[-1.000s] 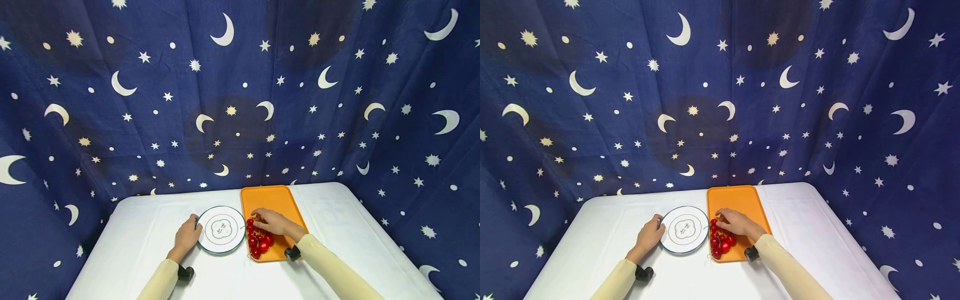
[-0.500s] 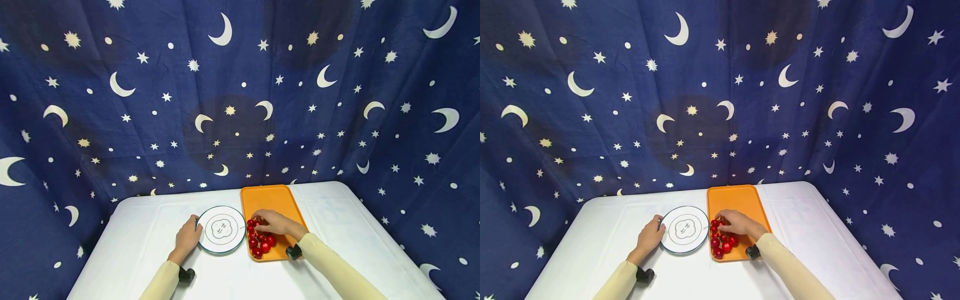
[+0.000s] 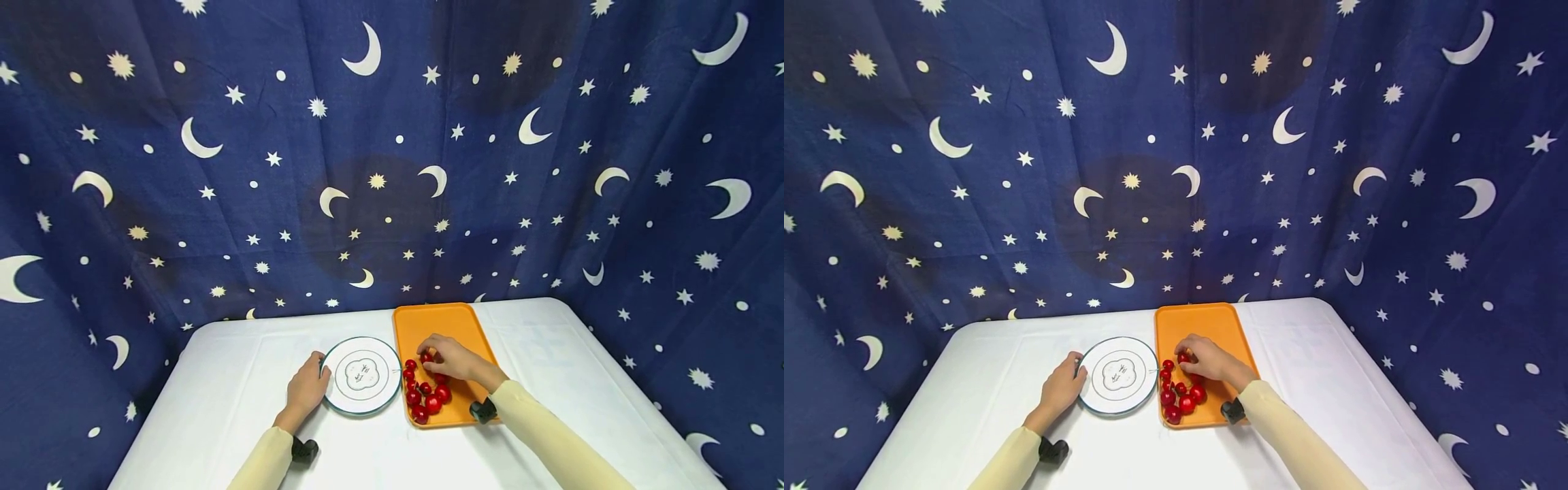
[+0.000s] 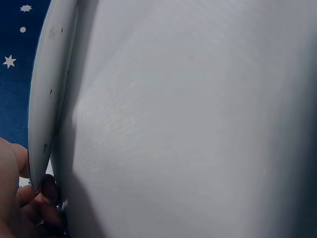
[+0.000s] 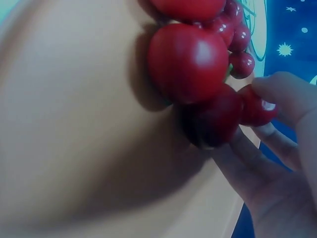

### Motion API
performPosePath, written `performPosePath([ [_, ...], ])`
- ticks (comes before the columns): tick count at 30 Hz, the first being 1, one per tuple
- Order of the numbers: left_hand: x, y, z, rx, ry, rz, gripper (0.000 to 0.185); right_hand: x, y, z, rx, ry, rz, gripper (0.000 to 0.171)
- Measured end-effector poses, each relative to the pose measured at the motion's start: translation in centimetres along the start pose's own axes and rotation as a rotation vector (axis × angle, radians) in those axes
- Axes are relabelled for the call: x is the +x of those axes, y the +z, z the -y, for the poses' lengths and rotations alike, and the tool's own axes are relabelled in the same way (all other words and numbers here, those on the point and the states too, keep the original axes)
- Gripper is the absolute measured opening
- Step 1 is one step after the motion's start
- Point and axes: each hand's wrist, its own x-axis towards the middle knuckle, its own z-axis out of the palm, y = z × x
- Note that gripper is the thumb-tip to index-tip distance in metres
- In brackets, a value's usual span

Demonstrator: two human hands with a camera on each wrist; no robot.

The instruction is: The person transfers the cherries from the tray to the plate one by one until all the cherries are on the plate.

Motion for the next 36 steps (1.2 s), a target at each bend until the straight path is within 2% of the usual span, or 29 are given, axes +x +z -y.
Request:
performPosePath([
  [10,-0.06,0.35,0.07,0.017,0.019,-0.012,0.034,0.03,0.3,-0.06,-0.025,0.015,-0.062,0.021],
  [19,-0.1,0.4,0.01,0.022,0.028,-0.031,0.033,0.27,0.11,-0.19,-0.053,-0.033,-0.166,0.008],
  [32,-0.22,0.54,0.1,0.034,0.049,-0.05,0.033,0.39,0.18,-0.01,-0.049,-0.03,-0.246,0.019],
  [36,-0.26,0.46,0.05,0.031,0.051,-0.052,0.033,0.42,0.2,0.0,-0.043,-0.04,-0.271,0.028],
])
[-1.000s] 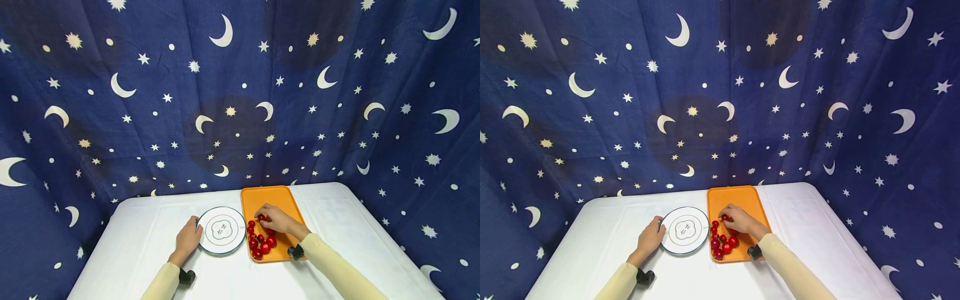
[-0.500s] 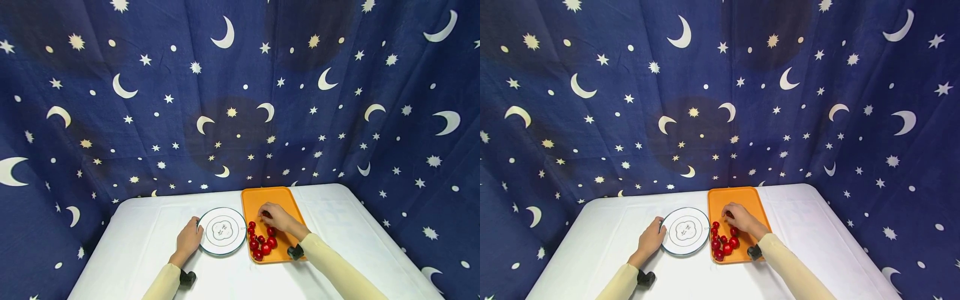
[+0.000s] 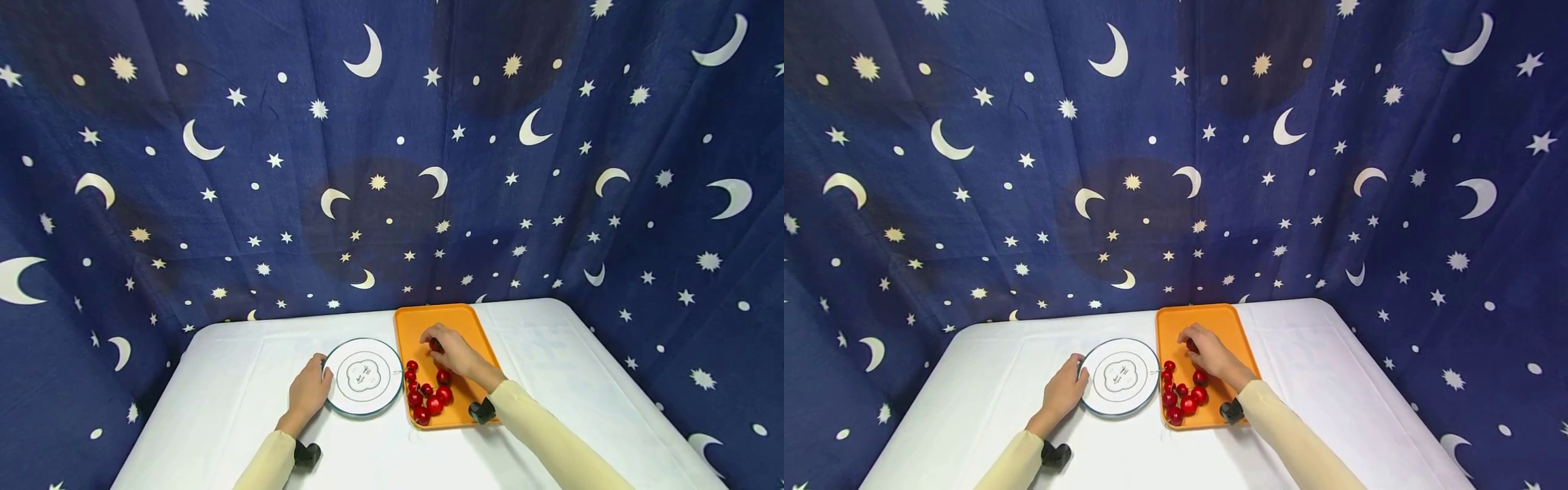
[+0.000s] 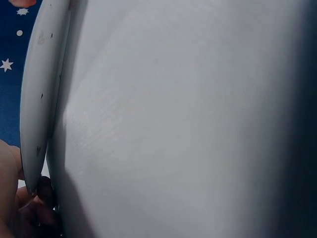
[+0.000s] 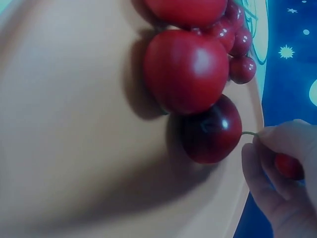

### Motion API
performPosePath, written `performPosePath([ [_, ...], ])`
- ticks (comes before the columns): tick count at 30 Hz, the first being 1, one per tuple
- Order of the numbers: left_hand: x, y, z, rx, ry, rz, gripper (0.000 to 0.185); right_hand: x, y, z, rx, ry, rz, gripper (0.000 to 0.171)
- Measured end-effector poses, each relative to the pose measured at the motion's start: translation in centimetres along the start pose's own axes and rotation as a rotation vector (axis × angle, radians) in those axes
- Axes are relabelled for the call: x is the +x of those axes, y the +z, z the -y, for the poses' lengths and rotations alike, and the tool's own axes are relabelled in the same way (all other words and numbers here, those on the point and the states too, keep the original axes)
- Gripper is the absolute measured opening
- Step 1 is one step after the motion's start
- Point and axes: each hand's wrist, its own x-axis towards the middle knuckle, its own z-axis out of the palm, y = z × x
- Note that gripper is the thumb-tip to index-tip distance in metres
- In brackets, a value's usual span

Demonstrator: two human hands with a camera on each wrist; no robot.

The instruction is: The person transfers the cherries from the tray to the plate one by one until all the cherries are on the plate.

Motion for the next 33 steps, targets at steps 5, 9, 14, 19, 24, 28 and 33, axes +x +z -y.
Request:
performPosePath([
  [5,0.0,-0.1,-0.1,-0.004,0.003,0.004,0.033,0.0,0.0,-0.1,0.013,-0.013,-0.015,0.045],
  [9,0.1,-0.1,0.0,-0.004,0.002,0.005,0.033,0.2,0.0,-0.1,0.014,-0.014,-0.015,0.058],
  [14,0.2,0.0,0.1,0.007,0.0,0.008,0.033,0.4,-0.2,0.2,0.019,-0.031,0.011,0.067],
  [19,0.1,0.1,0.1,-0.001,0.005,0.003,0.033,0.7,-0.5,0.5,0.035,-0.008,0.08,0.058],
  [24,0.1,0.1,0.1,0.003,0.014,-0.009,0.032,0.8,-0.7,0.5,0.03,-0.027,0.109,0.046],
  [28,0.0,0.2,0.2,0.003,0.018,-0.011,0.032,0.7,-0.8,0.6,0.007,-0.081,0.097,0.039],
  [33,0.0,0.3,0.2,-0.002,0.023,-0.016,0.032,1.3,-1.0,1.1,-0.023,-0.112,0.106,0.028],
])
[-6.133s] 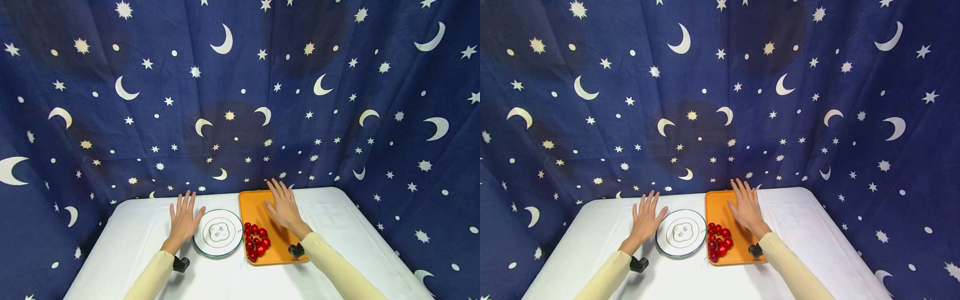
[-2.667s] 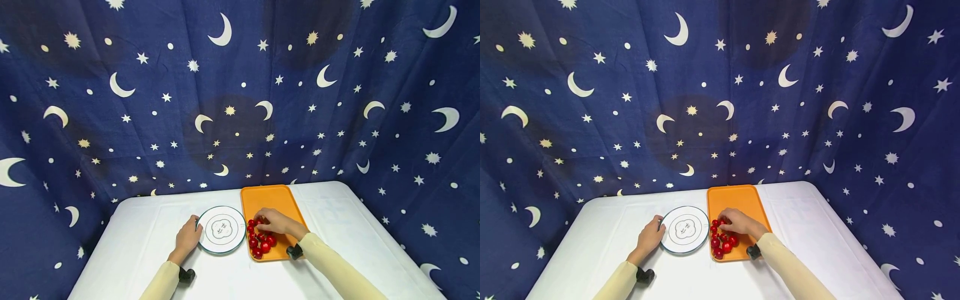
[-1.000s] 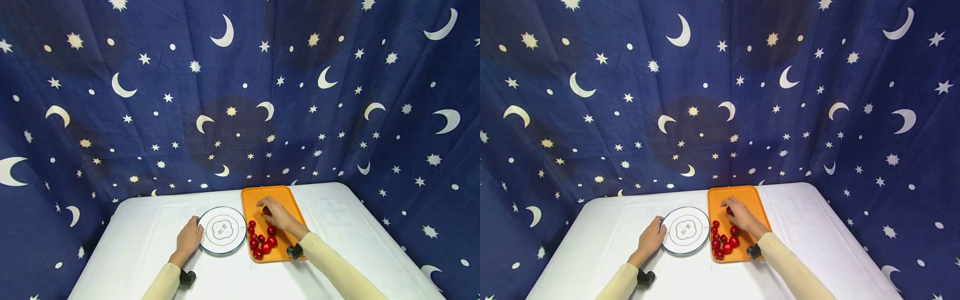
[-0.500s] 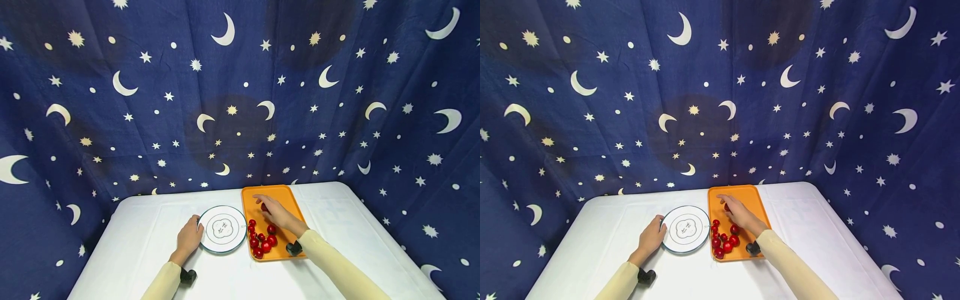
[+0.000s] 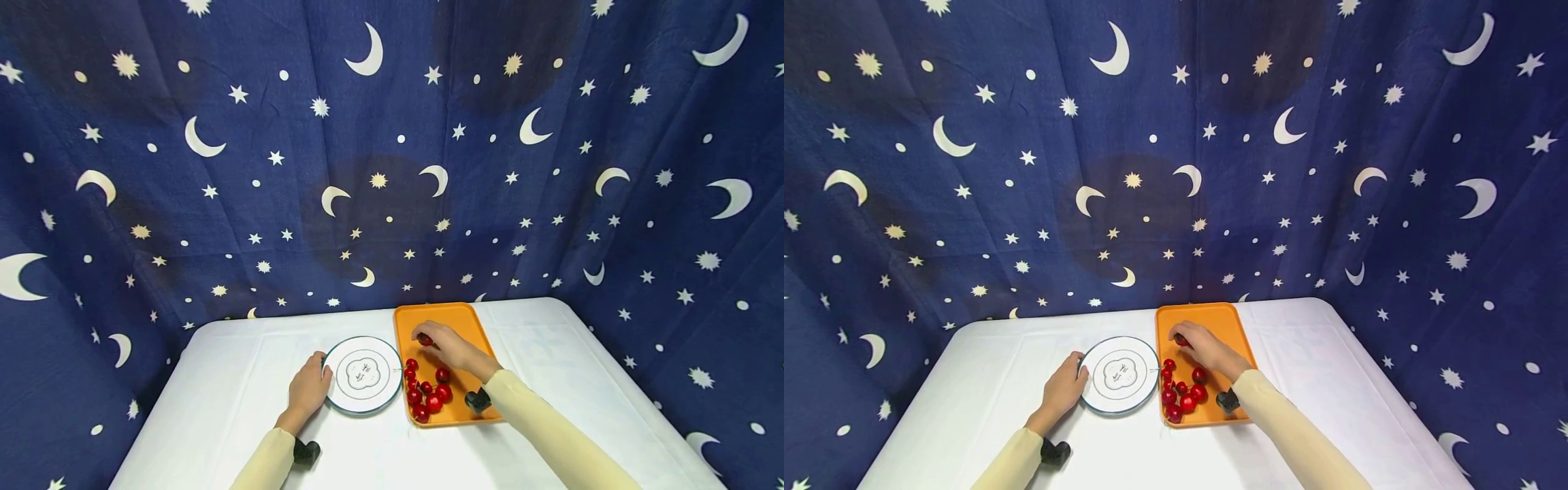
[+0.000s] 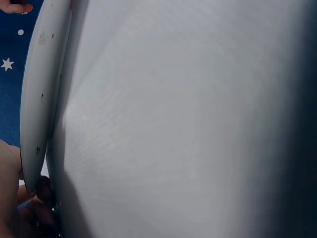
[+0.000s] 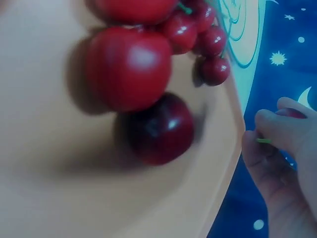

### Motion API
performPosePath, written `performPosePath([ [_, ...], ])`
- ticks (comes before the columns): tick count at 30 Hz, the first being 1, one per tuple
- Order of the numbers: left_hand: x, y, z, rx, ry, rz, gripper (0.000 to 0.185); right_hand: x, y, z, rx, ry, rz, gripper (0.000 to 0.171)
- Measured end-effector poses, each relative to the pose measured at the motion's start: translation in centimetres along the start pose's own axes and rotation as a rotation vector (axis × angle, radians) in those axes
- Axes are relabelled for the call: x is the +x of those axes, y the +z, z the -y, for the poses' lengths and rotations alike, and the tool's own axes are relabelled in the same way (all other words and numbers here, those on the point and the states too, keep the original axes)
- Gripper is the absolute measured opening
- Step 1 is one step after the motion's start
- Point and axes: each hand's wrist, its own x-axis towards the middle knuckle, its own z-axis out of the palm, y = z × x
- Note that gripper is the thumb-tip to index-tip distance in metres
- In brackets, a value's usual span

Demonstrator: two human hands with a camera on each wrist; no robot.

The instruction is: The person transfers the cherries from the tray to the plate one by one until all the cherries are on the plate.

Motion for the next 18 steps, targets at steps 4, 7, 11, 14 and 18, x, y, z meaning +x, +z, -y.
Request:
performPosePath([
  [4,0.0,0.1,0.1,0.002,0.007,0.002,0.032,0.8,-0.2,0.5,-0.016,-0.015,0.016,0.03],
  [7,0.0,0.1,0.1,0.003,0.007,0.007,0.032,1.4,-0.3,0.9,-0.032,-0.011,0.051,0.032],
  [11,0.1,0.1,0.2,0.004,0.007,0.009,0.033,2.1,-0.1,1.4,-0.012,0.008,0.111,0.032],
  [14,0.1,0.1,0.2,0.006,0.006,0.007,0.033,2.5,0.0,1.6,0.013,0.01,0.14,0.031],
  [18,0.0,0.0,0.2,0.004,0.001,0.008,0.034,3.0,0.3,1.8,0.01,0.025,0.187,0.028],
])
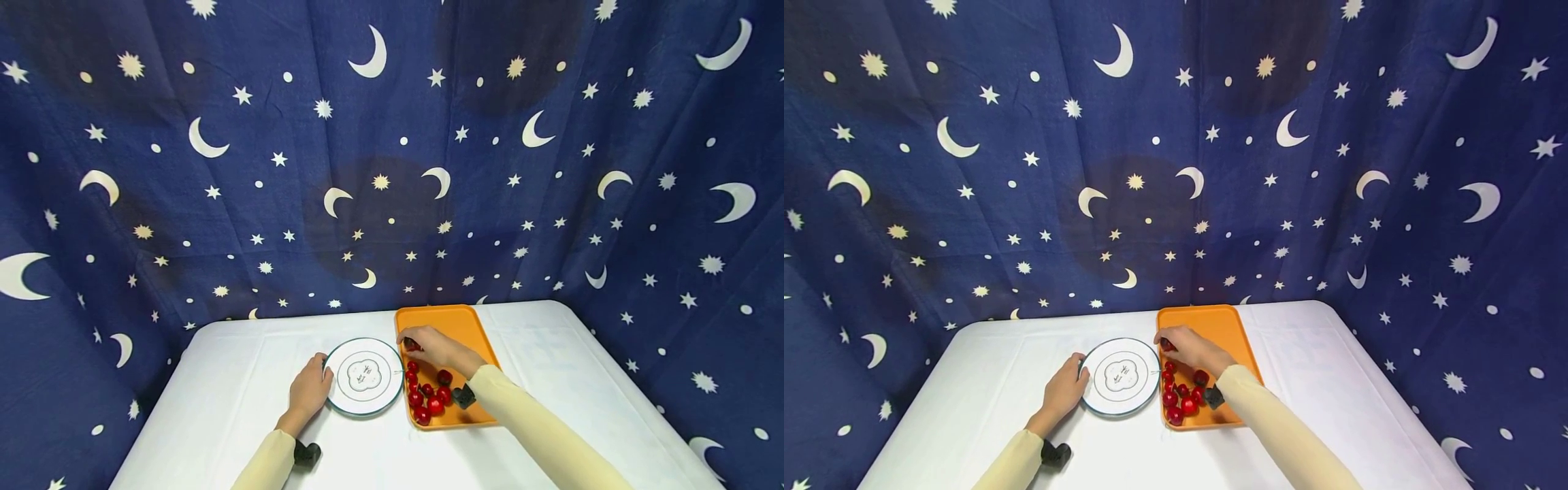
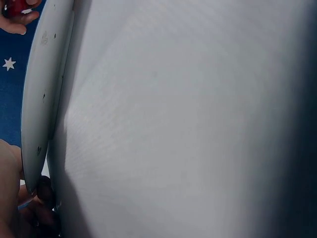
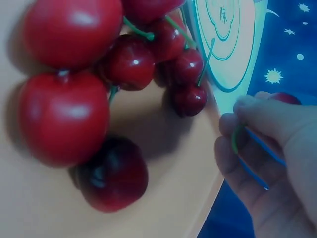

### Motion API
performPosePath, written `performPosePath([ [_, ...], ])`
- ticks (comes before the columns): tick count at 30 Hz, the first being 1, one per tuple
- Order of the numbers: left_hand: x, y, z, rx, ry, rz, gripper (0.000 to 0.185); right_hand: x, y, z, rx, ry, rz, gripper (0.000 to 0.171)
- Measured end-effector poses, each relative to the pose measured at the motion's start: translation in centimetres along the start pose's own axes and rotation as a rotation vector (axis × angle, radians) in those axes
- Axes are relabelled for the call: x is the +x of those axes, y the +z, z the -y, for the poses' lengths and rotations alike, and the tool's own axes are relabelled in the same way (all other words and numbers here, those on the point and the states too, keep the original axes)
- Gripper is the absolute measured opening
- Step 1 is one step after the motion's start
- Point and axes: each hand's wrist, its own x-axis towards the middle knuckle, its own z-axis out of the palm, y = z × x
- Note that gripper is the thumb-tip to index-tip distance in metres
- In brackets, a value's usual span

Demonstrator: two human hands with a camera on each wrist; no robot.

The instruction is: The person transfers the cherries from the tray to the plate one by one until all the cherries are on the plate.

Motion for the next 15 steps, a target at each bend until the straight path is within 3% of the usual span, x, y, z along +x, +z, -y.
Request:
performPosePath([
  [9,-0.2,0.0,-0.1,-0.009,0.001,-0.002,0.034,0.9,1.0,0.7,0.018,0.043,0.08,0.023],
  [15,-0.3,-0.1,-0.3,-0.016,0.004,-0.006,0.034,1.3,1.6,1.0,-0.031,0.058,0.119,0.019],
])
